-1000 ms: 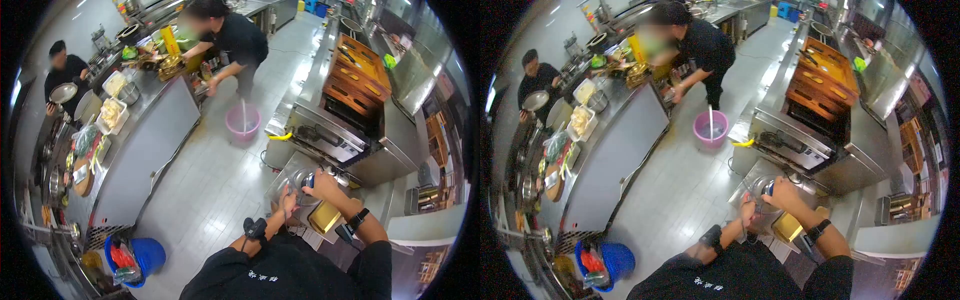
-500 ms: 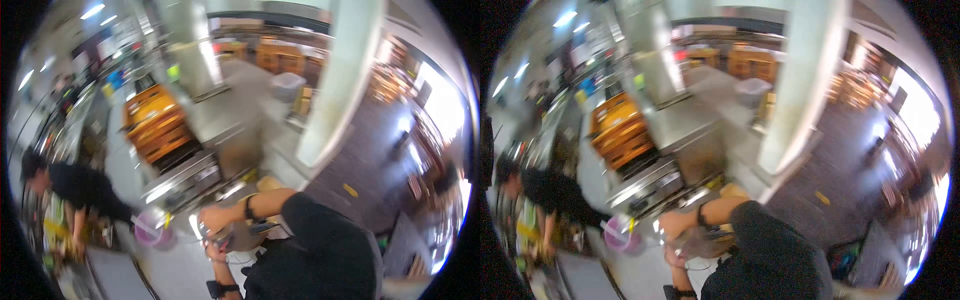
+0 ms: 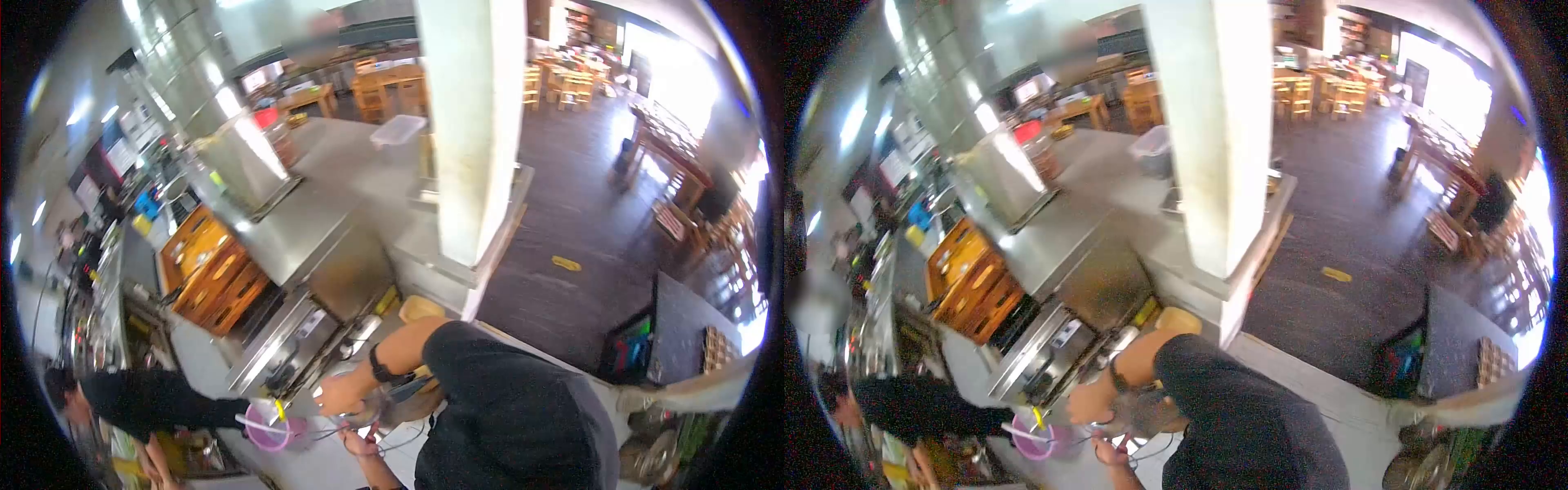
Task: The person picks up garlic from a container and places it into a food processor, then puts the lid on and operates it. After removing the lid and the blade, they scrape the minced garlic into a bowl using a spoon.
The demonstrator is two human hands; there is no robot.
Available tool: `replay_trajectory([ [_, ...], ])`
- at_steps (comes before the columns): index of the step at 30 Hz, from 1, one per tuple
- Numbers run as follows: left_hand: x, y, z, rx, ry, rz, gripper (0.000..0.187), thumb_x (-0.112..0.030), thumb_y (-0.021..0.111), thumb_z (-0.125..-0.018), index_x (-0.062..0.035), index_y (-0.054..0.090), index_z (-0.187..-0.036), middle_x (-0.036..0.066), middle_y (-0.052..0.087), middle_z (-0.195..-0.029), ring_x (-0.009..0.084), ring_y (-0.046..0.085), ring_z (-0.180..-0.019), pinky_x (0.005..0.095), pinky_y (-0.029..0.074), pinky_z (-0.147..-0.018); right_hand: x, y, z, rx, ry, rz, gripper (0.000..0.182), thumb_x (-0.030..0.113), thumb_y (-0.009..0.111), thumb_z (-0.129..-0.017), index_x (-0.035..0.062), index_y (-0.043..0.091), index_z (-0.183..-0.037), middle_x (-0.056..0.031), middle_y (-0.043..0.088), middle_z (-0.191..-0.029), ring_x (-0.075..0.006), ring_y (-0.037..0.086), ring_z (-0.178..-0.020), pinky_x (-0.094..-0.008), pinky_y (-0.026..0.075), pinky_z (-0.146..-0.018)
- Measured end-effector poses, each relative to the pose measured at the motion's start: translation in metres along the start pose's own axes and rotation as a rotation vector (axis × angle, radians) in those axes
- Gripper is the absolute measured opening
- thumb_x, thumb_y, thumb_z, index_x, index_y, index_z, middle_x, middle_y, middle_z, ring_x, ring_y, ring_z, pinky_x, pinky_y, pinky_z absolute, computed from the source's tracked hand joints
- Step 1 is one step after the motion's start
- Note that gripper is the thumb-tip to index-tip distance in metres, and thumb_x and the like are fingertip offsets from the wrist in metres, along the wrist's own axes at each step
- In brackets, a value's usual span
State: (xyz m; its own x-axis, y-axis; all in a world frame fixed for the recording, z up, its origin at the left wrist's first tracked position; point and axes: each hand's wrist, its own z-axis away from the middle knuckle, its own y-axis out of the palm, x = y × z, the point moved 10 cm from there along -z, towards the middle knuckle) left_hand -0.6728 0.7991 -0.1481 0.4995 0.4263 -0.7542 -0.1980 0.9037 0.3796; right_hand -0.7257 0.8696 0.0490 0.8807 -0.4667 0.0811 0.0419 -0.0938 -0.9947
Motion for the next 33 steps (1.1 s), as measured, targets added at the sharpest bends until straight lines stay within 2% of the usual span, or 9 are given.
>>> replay_trajectory([
  [1, 0.004, -0.013, -0.013, 0.092, 0.135, -0.029, 0.044, -0.037, 0.055, -0.089, -0.0202, 0.033, -0.123, 0.013, 0.043, -0.13, 0.0391, 0.062, -0.081, 0.0367, 0.057, -0.042, 0.005, 0.006, -0.001, 0.026, -0.036, 0.005, 0.046, 0.027, 0.073, -0.052, 0.0077, 0.059, -0.091, -0.0135, 0.058, -0.086, -0.0329, 0.062, -0.075, -0.045, 0.049, -0.06],
  [3, 0.005, -0.007, 0.002, -0.005, -0.048, 0.181, 0.048, -0.033, 0.058, -0.088, -0.0193, 0.032, -0.126, 0.015, 0.045, -0.127, 0.0387, 0.063, -0.079, 0.0419, 0.06, -0.046, 0.008, 0.017, -0.003, 0.083, -0.11, 0.024, 0.064, 0.018, 0.08, -0.046, 0.0138, 0.059, -0.107, -0.0158, 0.056, -0.11, -0.0323, 0.062, -0.091, -0.0463, 0.051, -0.069],
  [6, -0.022, 0.024, 0.025, -0.003, 0.005, 0.113, 0.048, -0.034, 0.055, -0.091, -0.0182, 0.03, -0.129, 0.015, 0.049, -0.123, 0.0364, 0.064, -0.075, 0.0331, 0.053, -0.037, 0.005, 0.022, -0.008, 0.515, 0.01, -0.059, 0.059, 0.012, 0.082, -0.042, 0.009, 0.065, -0.099, -0.014, 0.061, -0.1, -0.0326, 0.064, -0.087, -0.0452, 0.054, -0.063],
  [10, 0.004, 0.012, 0.002, 0.138, -0.022, 0.156, 0.047, -0.036, 0.053, -0.092, -0.0168, 0.03, -0.129, 0.017, 0.052, -0.12, 0.0359, 0.065, -0.069, 0.0259, 0.045, -0.032, -0.006, 0.061, -0.013, 0.664, 0.133, -0.14, 0.056, 0.012, 0.079, -0.045, -0.0001, 0.063, -0.097, -0.0177, 0.062, -0.091, -0.0342, 0.063, -0.087, -0.0452, 0.054, -0.067],
  [13, -0.007, 0.024, 0.015, 0.117, -0.048, 0.149, 0.045, -0.036, 0.05, -0.094, -0.0154, 0.031, -0.128, 0.016, 0.055, -0.115, 0.0348, 0.065, -0.068, 0.0274, 0.048, -0.035, -0.006, 0.026, -0.005, 0.366, 0.082, -0.189, 0.062, 0.022, 0.076, -0.052, -0.0017, 0.058, -0.106, -0.0197, 0.061, -0.093, -0.0342, 0.062, -0.09, -0.0465, 0.053, -0.075],
  [17, -0.007, 0.021, 0.008, 0.04, 0.028, 0.129, 0.064, -0.037, 0.049, -0.095, -0.0135, 0.013, -0.142, 0.017, 0.058, -0.109, 0.0303, 0.066, -0.07, 0.0376, 0.057, -0.045, -0.001, 0.002, -0.001, 0.455, 0.049, -0.14, 0.06, 0.03, 0.073, -0.053, -0.0033, 0.06, -0.101, -0.0223, 0.059, -0.1, -0.0351, 0.059, -0.096, -0.0442, 0.052, -0.079],
  [21, -0.002, 0.012, 0.014, 0.0, -0.117, 0.079, 0.073, -0.042, 0.052, -0.092, -0.013, 0.008, -0.144, 0.017, 0.058, -0.105, 0.0252, 0.064, -0.057, 0.0287, 0.05, -0.037, -0.007, 0.003, 0.005, 0.474, 0.22, -0.078, 0.075, 0.032, 0.076, -0.057, -0.0006, 0.048, -0.119, -0.0226, 0.055, -0.11, -0.0395, 0.057, -0.102, -0.0446, 0.049, -0.084],
  [24, -0.019, 0.023, 0.033, -0.146, -0.078, 0.101, 0.056, -0.041, 0.046, -0.095, -0.0141, 0.023, -0.138, 0.017, 0.06, -0.102, 0.0246, 0.059, -0.044, 0.0262, 0.042, -0.03, -0.014, 0.004, 0.007, 0.438, 0.293, -0.135, 0.081, 0.031, 0.076, -0.059, 0.0028, 0.041, -0.126, -0.0249, 0.052, -0.112, -0.0418, 0.057, -0.1, -0.0458, 0.049, -0.083],
  [33, -0.008, 0.017, 0.027, -0.141, -0.125, 0.055, 0.049, -0.04, 0.045, -0.095, -0.0137, 0.029, -0.133, 0.012, 0.061, -0.097, 0.0275, 0.063, -0.049, 0.0233, 0.03, -0.027, -0.024, 0.001, 0.008, 0.442, 0.485, -0.121, 0.08, 0.052, 0.07, -0.067, -0.0071, 0.044, -0.114, -0.0271, 0.058, -0.101, -0.0399, 0.06, -0.095, -0.044, 0.05, -0.082],
])
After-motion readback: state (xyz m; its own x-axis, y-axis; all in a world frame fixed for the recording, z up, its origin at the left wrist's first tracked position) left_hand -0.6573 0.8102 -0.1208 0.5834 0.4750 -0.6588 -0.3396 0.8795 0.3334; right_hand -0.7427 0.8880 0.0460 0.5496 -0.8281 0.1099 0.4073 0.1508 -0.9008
